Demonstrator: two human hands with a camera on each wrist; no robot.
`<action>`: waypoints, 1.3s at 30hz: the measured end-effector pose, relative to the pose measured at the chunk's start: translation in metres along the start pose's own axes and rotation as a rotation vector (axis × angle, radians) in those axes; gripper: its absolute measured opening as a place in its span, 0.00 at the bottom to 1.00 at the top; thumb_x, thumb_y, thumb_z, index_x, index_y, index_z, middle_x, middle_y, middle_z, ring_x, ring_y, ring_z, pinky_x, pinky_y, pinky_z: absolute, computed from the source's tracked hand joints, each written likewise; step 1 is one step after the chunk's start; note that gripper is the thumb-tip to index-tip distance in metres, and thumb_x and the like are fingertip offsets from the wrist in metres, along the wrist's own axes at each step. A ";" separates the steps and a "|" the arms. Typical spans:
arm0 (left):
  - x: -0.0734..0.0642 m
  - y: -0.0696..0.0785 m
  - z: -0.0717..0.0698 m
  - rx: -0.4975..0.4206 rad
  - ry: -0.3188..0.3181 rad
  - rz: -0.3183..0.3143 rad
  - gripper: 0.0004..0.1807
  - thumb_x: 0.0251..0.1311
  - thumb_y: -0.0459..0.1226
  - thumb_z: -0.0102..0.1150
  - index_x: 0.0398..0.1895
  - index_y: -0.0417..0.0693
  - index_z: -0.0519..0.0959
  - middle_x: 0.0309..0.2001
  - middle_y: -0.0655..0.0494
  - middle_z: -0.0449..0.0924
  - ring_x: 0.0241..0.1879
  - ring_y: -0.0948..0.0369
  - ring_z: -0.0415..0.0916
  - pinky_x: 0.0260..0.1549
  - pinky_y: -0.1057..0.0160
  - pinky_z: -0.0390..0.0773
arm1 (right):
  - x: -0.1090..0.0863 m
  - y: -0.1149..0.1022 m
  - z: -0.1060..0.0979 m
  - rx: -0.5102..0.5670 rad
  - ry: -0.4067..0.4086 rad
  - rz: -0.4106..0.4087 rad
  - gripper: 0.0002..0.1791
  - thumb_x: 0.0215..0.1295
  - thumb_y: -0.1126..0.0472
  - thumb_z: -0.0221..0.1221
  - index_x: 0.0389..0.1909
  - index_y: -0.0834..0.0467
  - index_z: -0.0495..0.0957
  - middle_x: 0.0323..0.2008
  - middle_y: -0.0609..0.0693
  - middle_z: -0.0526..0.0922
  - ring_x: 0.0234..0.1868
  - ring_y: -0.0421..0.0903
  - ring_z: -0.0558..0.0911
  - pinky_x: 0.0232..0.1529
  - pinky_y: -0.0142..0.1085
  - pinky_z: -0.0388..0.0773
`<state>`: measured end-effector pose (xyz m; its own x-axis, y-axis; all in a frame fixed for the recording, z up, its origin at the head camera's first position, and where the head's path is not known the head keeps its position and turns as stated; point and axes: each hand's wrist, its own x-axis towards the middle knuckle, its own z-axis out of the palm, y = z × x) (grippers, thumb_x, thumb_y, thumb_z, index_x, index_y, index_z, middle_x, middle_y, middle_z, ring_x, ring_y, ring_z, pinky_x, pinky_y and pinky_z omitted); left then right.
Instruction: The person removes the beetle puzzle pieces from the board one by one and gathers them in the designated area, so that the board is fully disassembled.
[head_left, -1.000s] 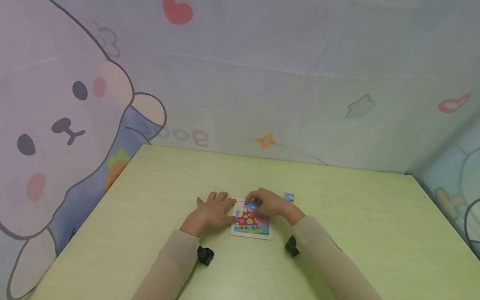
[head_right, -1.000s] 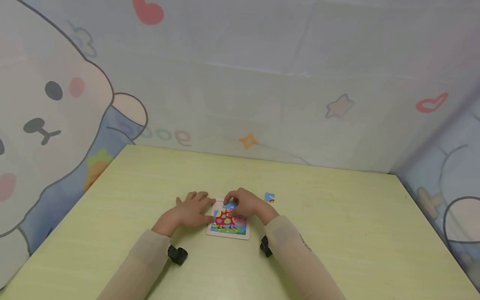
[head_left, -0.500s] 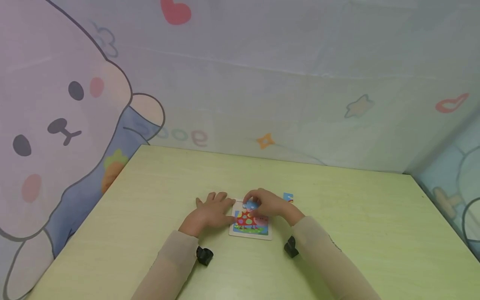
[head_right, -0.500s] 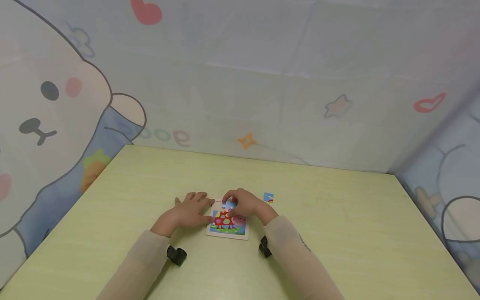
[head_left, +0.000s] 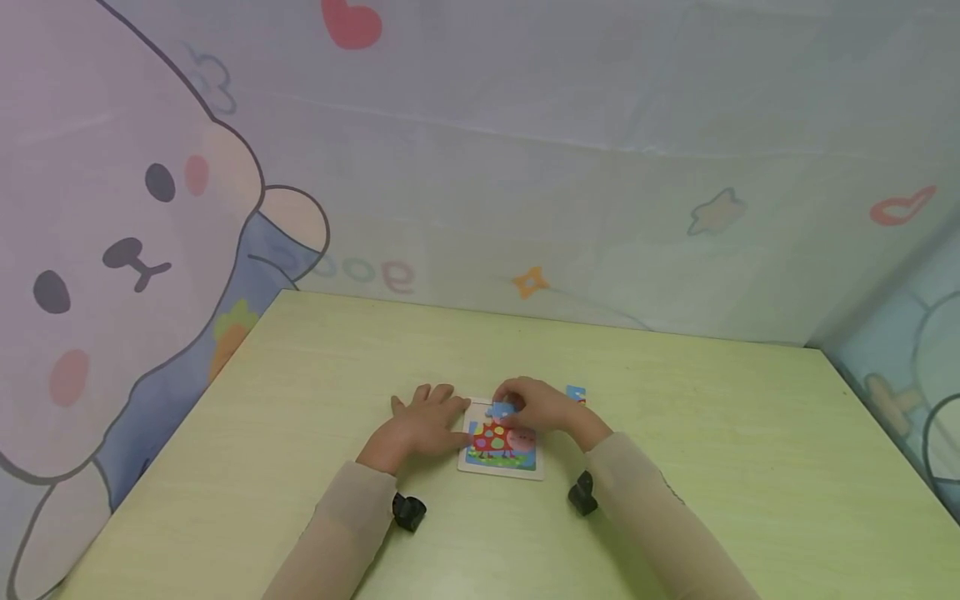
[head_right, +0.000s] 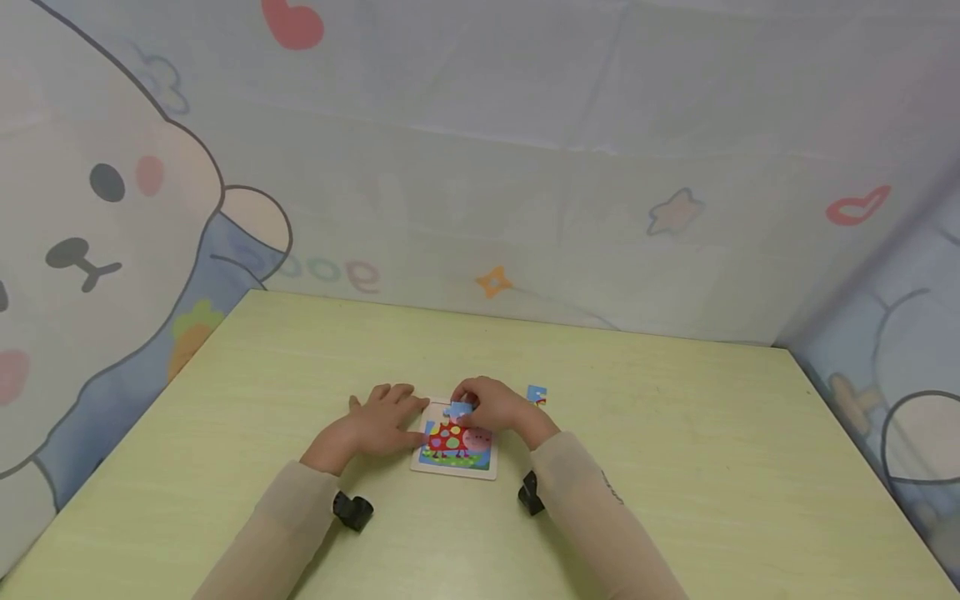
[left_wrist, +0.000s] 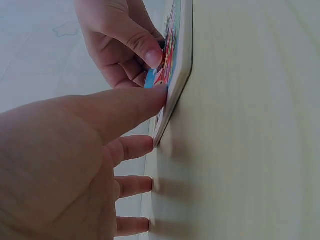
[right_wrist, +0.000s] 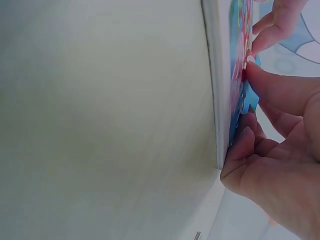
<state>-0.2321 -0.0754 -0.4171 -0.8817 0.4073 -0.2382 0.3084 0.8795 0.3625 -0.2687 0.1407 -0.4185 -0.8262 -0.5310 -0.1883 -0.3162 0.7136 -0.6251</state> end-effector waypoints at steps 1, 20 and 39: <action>0.000 0.000 0.000 0.000 0.000 0.001 0.34 0.63 0.54 0.56 0.70 0.53 0.66 0.73 0.46 0.54 0.72 0.41 0.45 0.59 0.23 0.43 | 0.000 0.000 -0.001 0.002 -0.001 -0.004 0.11 0.63 0.64 0.62 0.45 0.57 0.77 0.39 0.49 0.76 0.41 0.46 0.72 0.46 0.38 0.72; -0.001 0.002 -0.001 0.000 -0.005 0.000 0.34 0.63 0.54 0.56 0.70 0.54 0.65 0.73 0.46 0.53 0.72 0.41 0.44 0.60 0.24 0.43 | -0.007 0.008 -0.009 0.154 0.024 -0.042 0.10 0.66 0.66 0.57 0.47 0.60 0.80 0.38 0.50 0.80 0.38 0.43 0.75 0.42 0.35 0.73; -0.002 0.001 -0.002 -0.005 0.003 -0.002 0.34 0.63 0.53 0.57 0.70 0.53 0.66 0.73 0.46 0.54 0.73 0.42 0.45 0.60 0.24 0.43 | -0.046 0.043 -0.063 0.215 0.080 0.017 0.14 0.68 0.67 0.55 0.53 0.66 0.76 0.39 0.57 0.78 0.37 0.52 0.78 0.41 0.44 0.78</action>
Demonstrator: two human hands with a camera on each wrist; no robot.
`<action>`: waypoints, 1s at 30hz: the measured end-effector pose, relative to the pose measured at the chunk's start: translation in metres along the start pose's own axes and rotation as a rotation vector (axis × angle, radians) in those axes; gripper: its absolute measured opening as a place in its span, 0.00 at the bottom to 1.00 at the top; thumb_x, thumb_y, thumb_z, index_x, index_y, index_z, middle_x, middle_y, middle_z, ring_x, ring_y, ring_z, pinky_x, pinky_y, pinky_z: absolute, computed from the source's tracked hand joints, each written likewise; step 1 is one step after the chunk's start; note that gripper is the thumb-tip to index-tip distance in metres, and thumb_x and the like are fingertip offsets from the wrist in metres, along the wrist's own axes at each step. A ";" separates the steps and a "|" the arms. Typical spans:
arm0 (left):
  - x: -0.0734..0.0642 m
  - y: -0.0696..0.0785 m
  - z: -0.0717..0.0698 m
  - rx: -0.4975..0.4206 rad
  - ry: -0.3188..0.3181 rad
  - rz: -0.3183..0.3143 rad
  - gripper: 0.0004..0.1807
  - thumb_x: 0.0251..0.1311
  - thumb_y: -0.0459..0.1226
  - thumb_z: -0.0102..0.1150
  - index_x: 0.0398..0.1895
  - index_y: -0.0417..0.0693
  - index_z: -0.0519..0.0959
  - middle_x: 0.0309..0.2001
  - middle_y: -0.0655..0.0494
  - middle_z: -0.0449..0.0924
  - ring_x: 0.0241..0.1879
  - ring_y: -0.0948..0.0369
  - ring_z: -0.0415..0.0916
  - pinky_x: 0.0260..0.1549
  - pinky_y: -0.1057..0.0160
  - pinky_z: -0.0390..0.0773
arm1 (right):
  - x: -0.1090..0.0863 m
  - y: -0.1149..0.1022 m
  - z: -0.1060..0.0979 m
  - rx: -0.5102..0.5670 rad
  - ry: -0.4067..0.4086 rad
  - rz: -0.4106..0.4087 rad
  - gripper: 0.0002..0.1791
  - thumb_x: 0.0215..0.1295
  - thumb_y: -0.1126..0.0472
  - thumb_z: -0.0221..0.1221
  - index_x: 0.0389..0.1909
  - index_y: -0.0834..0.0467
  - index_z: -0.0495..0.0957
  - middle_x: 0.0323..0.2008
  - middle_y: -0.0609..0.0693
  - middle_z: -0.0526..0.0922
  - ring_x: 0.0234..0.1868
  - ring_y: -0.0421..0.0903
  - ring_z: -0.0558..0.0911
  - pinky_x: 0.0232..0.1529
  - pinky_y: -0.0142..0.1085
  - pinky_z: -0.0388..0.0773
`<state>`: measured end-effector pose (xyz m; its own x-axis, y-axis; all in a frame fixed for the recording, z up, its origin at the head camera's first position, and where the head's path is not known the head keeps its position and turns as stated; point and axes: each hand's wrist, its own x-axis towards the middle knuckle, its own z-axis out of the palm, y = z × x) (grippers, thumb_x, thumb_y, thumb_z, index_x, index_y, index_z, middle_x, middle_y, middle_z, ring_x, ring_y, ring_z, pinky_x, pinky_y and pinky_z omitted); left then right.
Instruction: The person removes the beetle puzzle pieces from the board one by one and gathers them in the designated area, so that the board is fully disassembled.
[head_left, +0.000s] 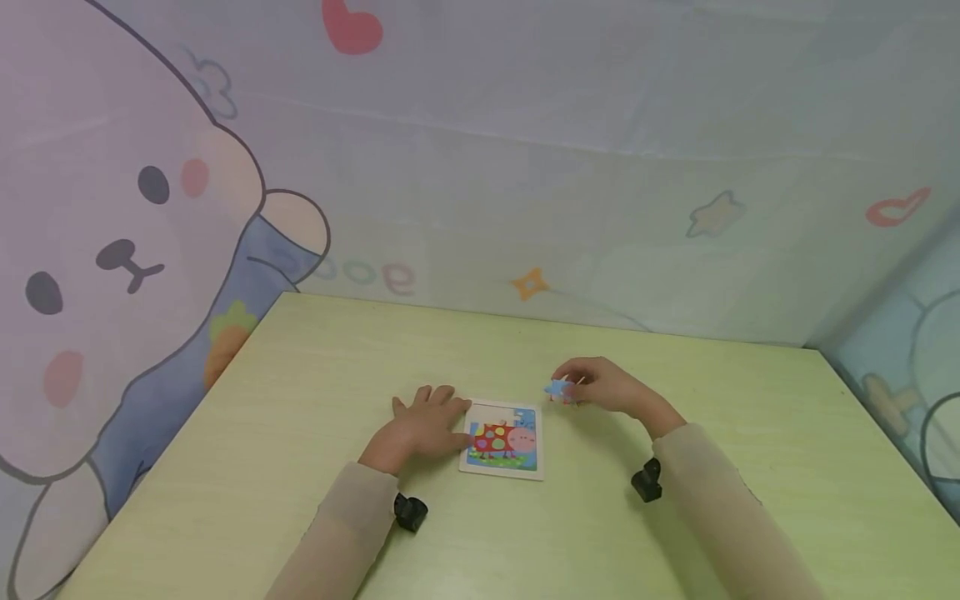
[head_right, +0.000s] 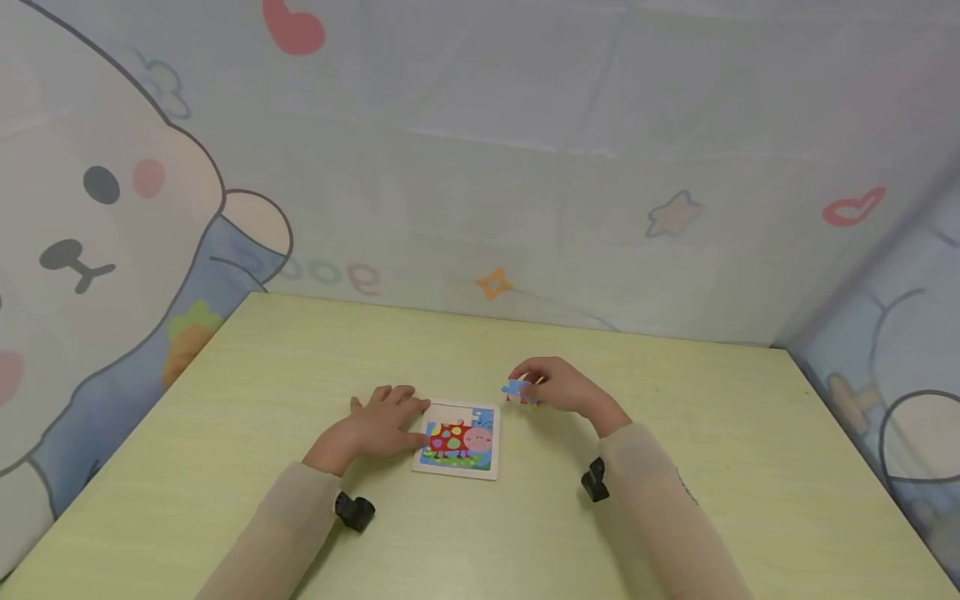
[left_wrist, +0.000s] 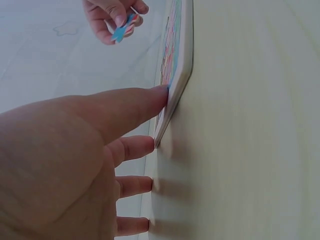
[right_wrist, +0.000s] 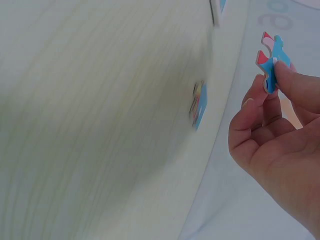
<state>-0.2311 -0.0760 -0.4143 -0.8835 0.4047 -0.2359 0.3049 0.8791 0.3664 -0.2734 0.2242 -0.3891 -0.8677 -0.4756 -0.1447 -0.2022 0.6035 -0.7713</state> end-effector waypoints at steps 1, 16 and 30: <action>0.000 0.000 0.000 0.000 -0.002 0.001 0.34 0.63 0.53 0.57 0.70 0.53 0.66 0.73 0.46 0.54 0.73 0.42 0.45 0.60 0.24 0.42 | -0.002 0.003 -0.004 -0.003 0.002 0.008 0.14 0.68 0.67 0.55 0.53 0.66 0.76 0.39 0.57 0.78 0.37 0.52 0.78 0.41 0.45 0.78; 0.001 -0.003 0.002 -0.007 -0.004 0.005 0.34 0.63 0.54 0.56 0.70 0.54 0.65 0.74 0.46 0.52 0.73 0.41 0.43 0.60 0.24 0.41 | -0.020 0.042 -0.030 -0.052 0.050 0.096 0.14 0.65 0.71 0.53 0.50 0.69 0.77 0.32 0.53 0.75 0.30 0.45 0.70 0.32 0.35 0.70; 0.000 -0.001 0.001 -0.012 0.001 -0.007 0.34 0.63 0.53 0.57 0.70 0.54 0.66 0.74 0.46 0.53 0.73 0.41 0.44 0.60 0.24 0.41 | -0.020 0.053 -0.031 -0.111 0.092 0.157 0.13 0.65 0.69 0.56 0.49 0.66 0.79 0.34 0.53 0.72 0.32 0.46 0.68 0.32 0.37 0.66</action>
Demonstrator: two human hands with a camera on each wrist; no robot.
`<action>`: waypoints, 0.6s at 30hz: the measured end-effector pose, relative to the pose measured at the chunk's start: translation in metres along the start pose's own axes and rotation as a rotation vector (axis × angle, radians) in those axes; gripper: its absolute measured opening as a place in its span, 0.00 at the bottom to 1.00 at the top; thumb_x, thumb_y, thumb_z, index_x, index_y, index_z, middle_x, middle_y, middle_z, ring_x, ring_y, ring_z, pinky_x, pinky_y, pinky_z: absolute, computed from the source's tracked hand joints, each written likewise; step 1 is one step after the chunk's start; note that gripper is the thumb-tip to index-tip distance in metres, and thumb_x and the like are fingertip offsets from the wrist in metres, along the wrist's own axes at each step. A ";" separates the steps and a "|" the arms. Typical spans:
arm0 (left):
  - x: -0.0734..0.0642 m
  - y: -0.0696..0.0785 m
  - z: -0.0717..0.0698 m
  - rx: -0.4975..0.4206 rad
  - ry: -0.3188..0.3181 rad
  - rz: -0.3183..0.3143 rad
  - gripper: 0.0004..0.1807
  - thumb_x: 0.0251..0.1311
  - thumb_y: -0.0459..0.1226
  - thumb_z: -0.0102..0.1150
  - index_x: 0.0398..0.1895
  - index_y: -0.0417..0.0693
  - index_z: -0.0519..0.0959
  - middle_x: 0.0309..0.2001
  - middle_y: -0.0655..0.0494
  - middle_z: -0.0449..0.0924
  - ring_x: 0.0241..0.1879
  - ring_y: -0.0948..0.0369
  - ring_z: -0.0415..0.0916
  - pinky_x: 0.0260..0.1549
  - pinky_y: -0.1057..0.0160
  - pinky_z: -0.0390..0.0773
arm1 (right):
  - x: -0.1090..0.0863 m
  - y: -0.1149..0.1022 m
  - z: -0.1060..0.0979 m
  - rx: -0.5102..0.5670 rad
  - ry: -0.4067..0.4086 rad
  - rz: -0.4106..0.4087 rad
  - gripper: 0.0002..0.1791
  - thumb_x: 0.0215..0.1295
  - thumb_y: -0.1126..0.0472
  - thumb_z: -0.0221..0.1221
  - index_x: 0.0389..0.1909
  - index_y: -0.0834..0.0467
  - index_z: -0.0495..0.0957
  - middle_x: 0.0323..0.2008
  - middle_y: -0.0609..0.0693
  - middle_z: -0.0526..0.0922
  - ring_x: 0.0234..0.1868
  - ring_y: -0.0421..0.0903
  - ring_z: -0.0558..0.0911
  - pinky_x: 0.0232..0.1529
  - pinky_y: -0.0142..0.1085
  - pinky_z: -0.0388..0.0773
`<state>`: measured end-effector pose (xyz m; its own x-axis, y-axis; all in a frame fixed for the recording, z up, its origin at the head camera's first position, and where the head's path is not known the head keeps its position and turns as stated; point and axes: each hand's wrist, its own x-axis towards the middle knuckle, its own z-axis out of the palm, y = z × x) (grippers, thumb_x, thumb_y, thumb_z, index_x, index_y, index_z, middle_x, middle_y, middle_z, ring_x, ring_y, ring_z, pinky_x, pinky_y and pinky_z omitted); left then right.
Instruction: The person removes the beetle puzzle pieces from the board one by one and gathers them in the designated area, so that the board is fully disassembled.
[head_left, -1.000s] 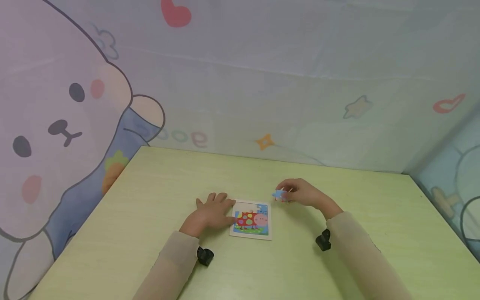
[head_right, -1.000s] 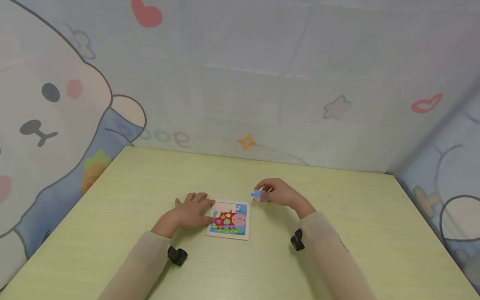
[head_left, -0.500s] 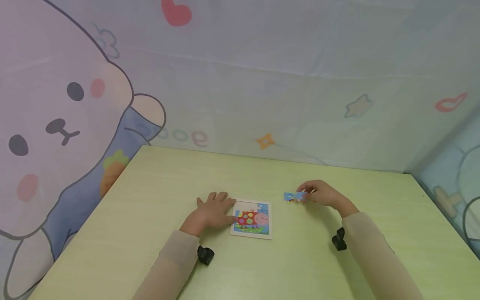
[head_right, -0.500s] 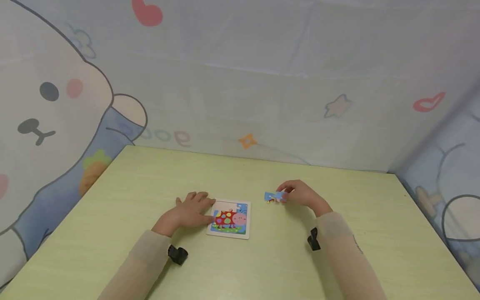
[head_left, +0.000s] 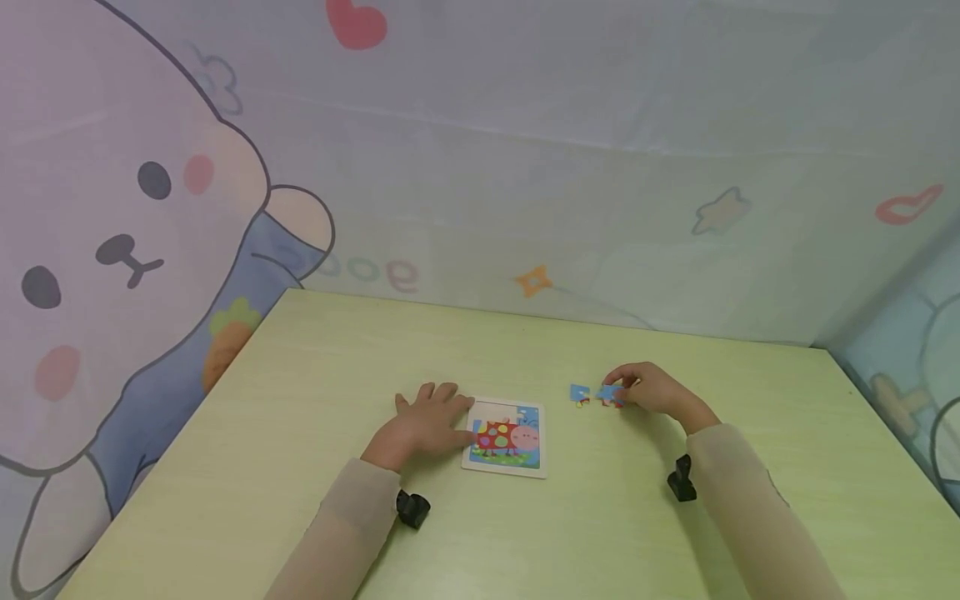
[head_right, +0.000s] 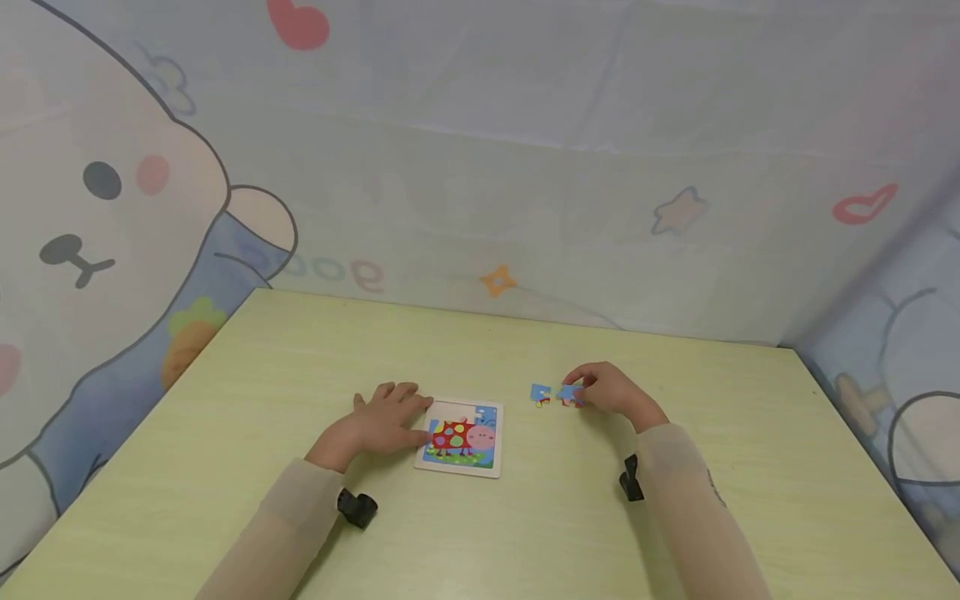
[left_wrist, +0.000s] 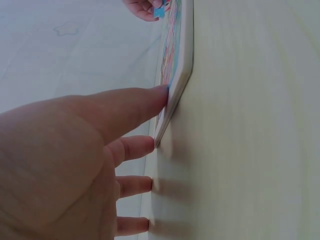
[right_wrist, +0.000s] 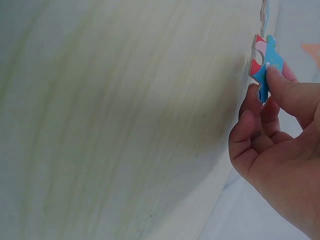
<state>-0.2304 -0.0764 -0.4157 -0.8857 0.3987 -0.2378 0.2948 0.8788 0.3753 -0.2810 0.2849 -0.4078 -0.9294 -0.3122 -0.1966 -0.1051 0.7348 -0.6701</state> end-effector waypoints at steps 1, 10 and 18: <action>0.000 0.000 0.000 -0.001 0.000 -0.001 0.34 0.63 0.53 0.57 0.70 0.54 0.66 0.74 0.46 0.53 0.73 0.41 0.44 0.60 0.24 0.41 | 0.000 0.001 0.000 -0.003 0.001 0.001 0.13 0.65 0.69 0.56 0.49 0.66 0.79 0.33 0.52 0.72 0.32 0.46 0.68 0.32 0.37 0.66; -0.002 0.002 -0.003 -0.003 -0.015 -0.004 0.34 0.63 0.52 0.57 0.70 0.52 0.65 0.74 0.45 0.53 0.73 0.40 0.43 0.61 0.26 0.42 | 0.000 0.004 0.000 0.000 -0.003 0.006 0.13 0.66 0.68 0.56 0.49 0.66 0.78 0.29 0.50 0.72 0.29 0.45 0.66 0.31 0.37 0.64; 0.000 -0.001 -0.001 0.005 -0.009 -0.006 0.34 0.62 0.54 0.57 0.70 0.54 0.65 0.74 0.46 0.53 0.73 0.41 0.43 0.61 0.25 0.41 | 0.003 0.009 0.001 -0.035 0.003 0.019 0.14 0.66 0.68 0.55 0.50 0.67 0.78 0.32 0.52 0.75 0.32 0.46 0.68 0.33 0.36 0.66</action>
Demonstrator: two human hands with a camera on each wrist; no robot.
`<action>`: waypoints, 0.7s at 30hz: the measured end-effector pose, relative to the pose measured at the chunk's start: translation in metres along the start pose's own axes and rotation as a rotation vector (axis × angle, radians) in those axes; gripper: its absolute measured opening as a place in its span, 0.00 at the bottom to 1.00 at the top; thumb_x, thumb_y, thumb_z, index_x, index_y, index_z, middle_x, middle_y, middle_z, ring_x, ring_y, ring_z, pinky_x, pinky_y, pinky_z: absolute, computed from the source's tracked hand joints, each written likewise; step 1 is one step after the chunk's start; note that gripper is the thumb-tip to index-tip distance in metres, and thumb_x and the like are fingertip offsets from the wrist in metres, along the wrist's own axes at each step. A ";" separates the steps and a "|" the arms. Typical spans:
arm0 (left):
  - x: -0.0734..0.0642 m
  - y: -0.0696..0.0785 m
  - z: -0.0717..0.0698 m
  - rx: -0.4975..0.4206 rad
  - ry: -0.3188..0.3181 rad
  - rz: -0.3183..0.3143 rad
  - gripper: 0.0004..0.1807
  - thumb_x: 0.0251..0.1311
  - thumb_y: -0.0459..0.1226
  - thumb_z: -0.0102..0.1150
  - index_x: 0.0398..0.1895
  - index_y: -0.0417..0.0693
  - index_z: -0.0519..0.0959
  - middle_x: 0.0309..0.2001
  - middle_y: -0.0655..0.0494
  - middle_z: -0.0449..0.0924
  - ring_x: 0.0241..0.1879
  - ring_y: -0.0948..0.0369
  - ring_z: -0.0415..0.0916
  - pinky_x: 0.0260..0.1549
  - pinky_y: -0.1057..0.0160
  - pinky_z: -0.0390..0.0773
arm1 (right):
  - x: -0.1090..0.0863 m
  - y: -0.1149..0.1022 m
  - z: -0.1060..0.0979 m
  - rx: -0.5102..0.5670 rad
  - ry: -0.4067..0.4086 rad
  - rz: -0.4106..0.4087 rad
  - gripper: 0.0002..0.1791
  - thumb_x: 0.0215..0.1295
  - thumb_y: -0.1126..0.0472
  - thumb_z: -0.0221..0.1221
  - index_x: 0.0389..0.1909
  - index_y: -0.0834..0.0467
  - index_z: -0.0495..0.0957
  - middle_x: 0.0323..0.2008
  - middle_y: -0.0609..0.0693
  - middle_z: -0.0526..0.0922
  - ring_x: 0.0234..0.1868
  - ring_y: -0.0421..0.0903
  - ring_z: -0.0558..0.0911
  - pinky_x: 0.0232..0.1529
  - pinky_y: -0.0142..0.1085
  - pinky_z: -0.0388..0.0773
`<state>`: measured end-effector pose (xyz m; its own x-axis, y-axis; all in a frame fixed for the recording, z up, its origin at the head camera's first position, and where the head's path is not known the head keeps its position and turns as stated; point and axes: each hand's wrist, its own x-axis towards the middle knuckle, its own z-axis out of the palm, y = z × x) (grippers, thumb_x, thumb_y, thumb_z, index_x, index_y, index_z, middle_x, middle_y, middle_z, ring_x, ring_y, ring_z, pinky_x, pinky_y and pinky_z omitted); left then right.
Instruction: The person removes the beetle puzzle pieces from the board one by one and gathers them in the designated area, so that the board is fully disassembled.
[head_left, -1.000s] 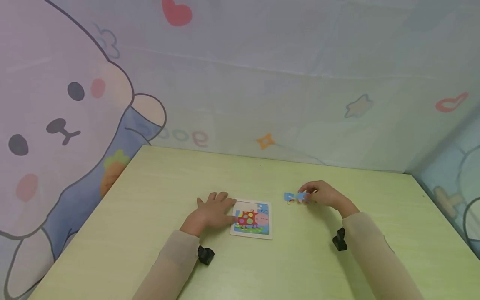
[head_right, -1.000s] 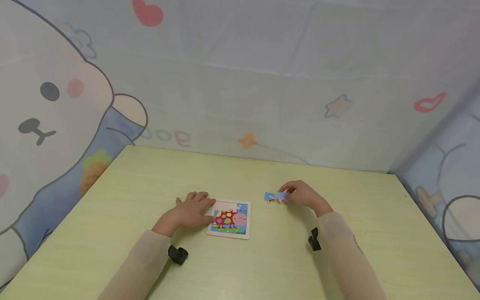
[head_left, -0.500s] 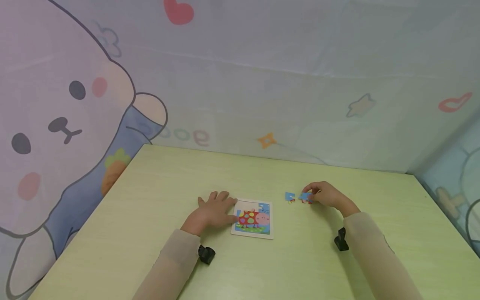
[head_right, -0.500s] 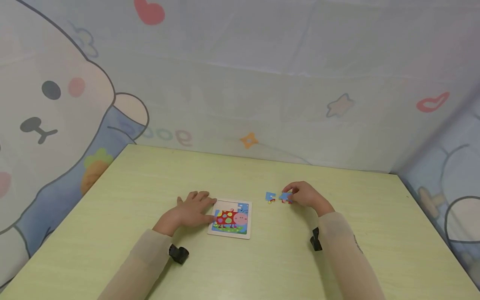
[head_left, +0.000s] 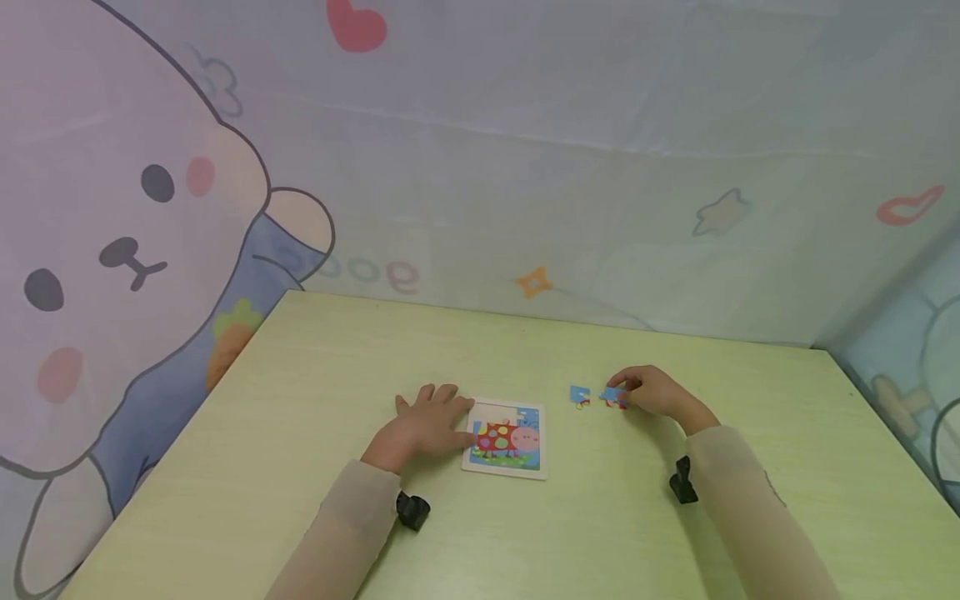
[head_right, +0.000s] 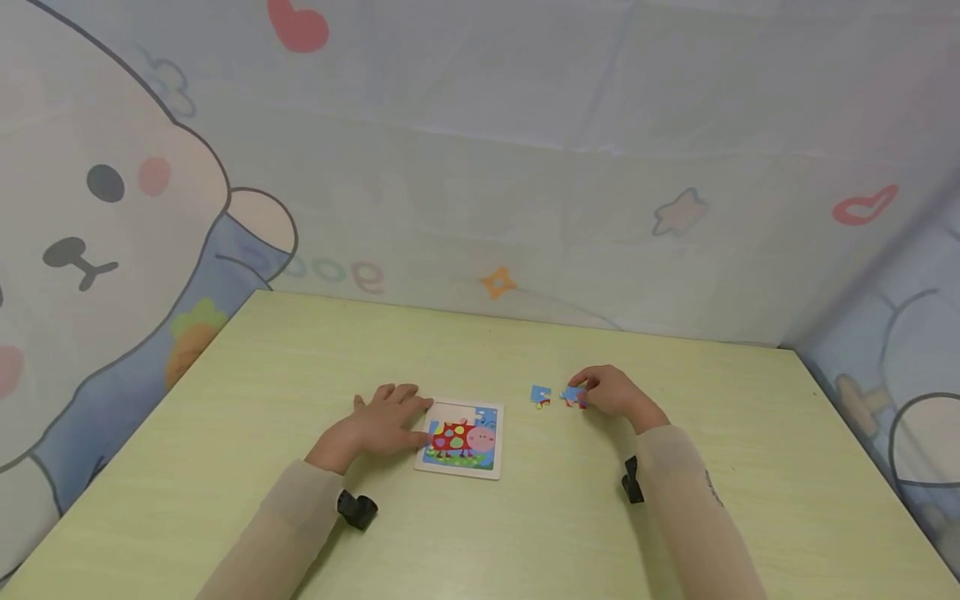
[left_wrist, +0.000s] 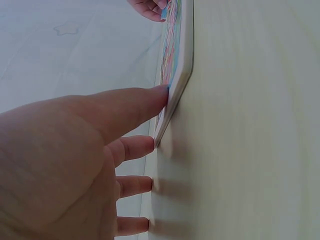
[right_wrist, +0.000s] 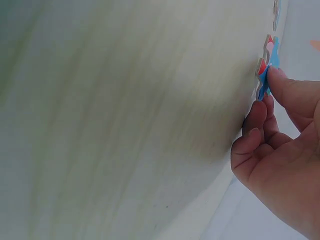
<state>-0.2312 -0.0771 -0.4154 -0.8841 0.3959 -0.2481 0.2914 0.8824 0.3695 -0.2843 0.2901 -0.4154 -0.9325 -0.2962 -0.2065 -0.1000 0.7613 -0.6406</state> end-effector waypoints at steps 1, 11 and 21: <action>0.000 0.000 0.001 0.001 0.001 0.000 0.34 0.63 0.54 0.57 0.70 0.54 0.65 0.74 0.46 0.53 0.73 0.41 0.44 0.61 0.25 0.42 | 0.000 0.000 0.000 -0.006 0.000 0.002 0.14 0.66 0.68 0.55 0.50 0.67 0.77 0.33 0.52 0.75 0.33 0.46 0.69 0.33 0.36 0.67; 0.000 0.000 0.000 -0.008 0.014 0.004 0.34 0.62 0.53 0.58 0.70 0.54 0.66 0.73 0.46 0.54 0.73 0.41 0.44 0.60 0.24 0.41 | -0.003 -0.005 0.001 -0.012 -0.003 0.005 0.11 0.67 0.68 0.54 0.47 0.69 0.76 0.34 0.55 0.79 0.34 0.46 0.73 0.35 0.36 0.70; 0.000 0.000 0.002 -0.002 0.008 -0.001 0.34 0.62 0.53 0.58 0.70 0.54 0.66 0.73 0.47 0.54 0.72 0.42 0.45 0.60 0.25 0.42 | 0.000 0.000 0.001 -0.044 0.020 0.005 0.12 0.67 0.66 0.55 0.48 0.68 0.76 0.39 0.58 0.78 0.37 0.49 0.74 0.38 0.37 0.72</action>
<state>-0.2310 -0.0767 -0.4169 -0.8872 0.3930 -0.2417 0.2899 0.8824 0.3707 -0.2839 0.2893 -0.4161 -0.9399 -0.2805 -0.1945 -0.1096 0.7876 -0.6063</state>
